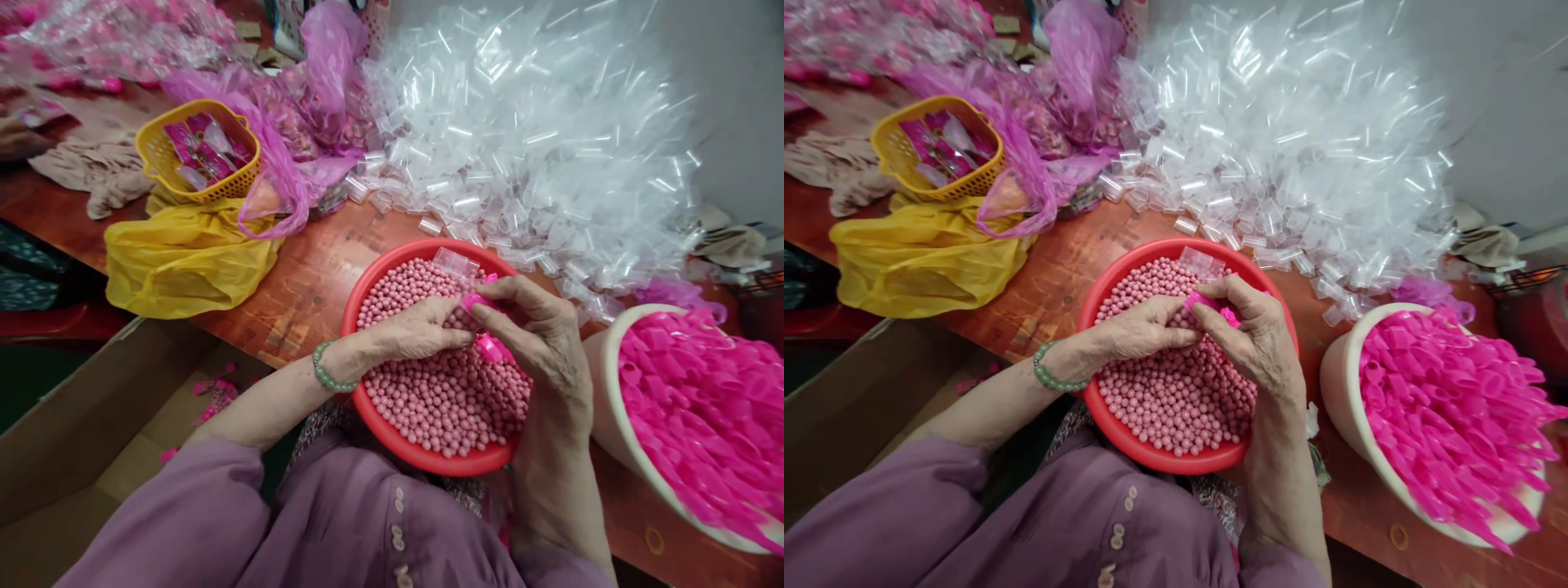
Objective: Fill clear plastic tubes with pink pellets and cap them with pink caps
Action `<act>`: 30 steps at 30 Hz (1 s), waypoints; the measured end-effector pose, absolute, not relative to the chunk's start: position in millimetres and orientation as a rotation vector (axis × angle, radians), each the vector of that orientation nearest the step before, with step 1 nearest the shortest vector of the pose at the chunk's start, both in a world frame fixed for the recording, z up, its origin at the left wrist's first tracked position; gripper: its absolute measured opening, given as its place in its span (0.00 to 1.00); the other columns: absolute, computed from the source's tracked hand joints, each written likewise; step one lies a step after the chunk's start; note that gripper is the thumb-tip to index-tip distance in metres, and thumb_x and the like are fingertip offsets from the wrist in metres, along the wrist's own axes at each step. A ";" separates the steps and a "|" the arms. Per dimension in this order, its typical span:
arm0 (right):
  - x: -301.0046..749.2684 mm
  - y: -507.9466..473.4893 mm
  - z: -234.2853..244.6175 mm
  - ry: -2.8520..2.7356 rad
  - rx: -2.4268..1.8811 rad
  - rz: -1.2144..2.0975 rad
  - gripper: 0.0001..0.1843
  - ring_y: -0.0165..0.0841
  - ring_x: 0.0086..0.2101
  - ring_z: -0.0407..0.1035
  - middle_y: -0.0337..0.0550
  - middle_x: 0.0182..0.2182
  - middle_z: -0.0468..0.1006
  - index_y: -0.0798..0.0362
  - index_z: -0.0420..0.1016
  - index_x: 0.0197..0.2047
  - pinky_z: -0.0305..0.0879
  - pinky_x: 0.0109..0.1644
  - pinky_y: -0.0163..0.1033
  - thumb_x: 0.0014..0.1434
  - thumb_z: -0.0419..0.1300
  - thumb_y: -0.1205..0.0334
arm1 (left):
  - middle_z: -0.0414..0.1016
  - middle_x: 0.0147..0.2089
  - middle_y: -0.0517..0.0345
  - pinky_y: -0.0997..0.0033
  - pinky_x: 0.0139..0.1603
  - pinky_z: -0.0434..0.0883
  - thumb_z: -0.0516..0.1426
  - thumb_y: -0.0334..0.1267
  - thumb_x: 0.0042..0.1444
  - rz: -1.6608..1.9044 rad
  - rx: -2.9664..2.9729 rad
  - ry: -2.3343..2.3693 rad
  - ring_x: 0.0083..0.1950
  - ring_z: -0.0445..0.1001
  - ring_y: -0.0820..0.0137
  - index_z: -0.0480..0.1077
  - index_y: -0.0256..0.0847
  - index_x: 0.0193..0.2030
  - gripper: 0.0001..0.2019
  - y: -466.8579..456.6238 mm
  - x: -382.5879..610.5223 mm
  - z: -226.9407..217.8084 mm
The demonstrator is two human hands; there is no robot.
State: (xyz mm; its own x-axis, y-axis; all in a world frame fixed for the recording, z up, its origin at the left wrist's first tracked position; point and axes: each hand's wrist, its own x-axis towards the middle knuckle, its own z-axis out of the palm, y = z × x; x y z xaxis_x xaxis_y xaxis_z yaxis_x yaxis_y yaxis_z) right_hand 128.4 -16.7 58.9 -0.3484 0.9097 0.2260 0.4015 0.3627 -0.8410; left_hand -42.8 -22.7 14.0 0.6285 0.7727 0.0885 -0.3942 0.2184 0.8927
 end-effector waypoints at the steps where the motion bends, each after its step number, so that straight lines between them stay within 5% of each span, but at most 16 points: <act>1: 129.8 -16.1 58.1 -1.909 -1.126 0.927 0.03 0.30 0.31 0.70 0.37 0.32 0.78 0.48 0.78 0.39 0.69 0.38 0.39 0.60 0.66 0.61 | 0.61 0.27 0.66 0.72 0.34 0.58 0.65 0.42 0.53 0.820 1.067 0.416 0.29 0.58 0.76 0.65 0.39 0.32 0.13 -22.7 -42.8 13.5; 7: 136.0 -12.1 57.4 -2.022 -1.112 0.938 0.04 0.31 0.31 0.71 0.37 0.31 0.79 0.49 0.79 0.38 0.69 0.38 0.38 0.59 0.68 0.59 | 0.60 0.25 0.67 0.73 0.29 0.56 0.62 0.31 0.53 0.755 1.090 0.503 0.26 0.56 0.77 0.64 0.39 0.30 0.09 -22.1 -43.3 13.2; 12: 134.6 -11.4 53.6 -2.097 -1.117 0.757 0.05 0.34 0.35 0.75 0.40 0.36 0.82 0.48 0.79 0.42 0.73 0.44 0.42 0.63 0.63 0.59 | 0.57 0.24 0.67 0.74 0.27 0.50 0.63 0.34 0.52 0.765 1.039 0.502 0.25 0.52 0.78 0.62 0.39 0.27 0.11 -20.5 -44.3 13.3; 19: 123.0 -17.3 38.2 -2.426 -1.066 0.298 0.39 0.51 0.50 0.73 0.58 0.51 0.76 0.55 0.64 0.63 0.71 0.53 0.57 0.54 0.68 0.46 | 0.64 0.24 0.64 0.75 0.26 0.57 0.68 0.38 0.43 0.765 0.803 0.463 0.25 0.61 0.78 0.67 0.36 0.27 0.14 -17.4 -43.6 9.1; 24: 116.4 -20.9 30.9 -2.521 -1.086 -0.009 0.42 0.55 0.51 0.70 0.61 0.52 0.73 0.57 0.54 0.67 0.69 0.55 0.63 0.53 0.62 0.57 | 0.73 0.29 0.58 0.74 0.33 0.65 0.74 0.40 0.36 0.773 0.699 0.422 0.32 0.70 0.74 0.71 0.34 0.27 0.19 -13.7 -40.8 5.3; 30: 116.8 -19.2 32.0 -2.561 -1.051 -0.182 0.44 0.56 0.51 0.71 0.62 0.53 0.73 0.57 0.49 0.69 0.71 0.52 0.61 0.54 0.60 0.55 | 0.71 0.27 0.60 0.75 0.31 0.64 0.74 0.40 0.38 0.781 0.646 0.390 0.30 0.68 0.76 0.72 0.34 0.28 0.18 -12.4 -40.9 4.4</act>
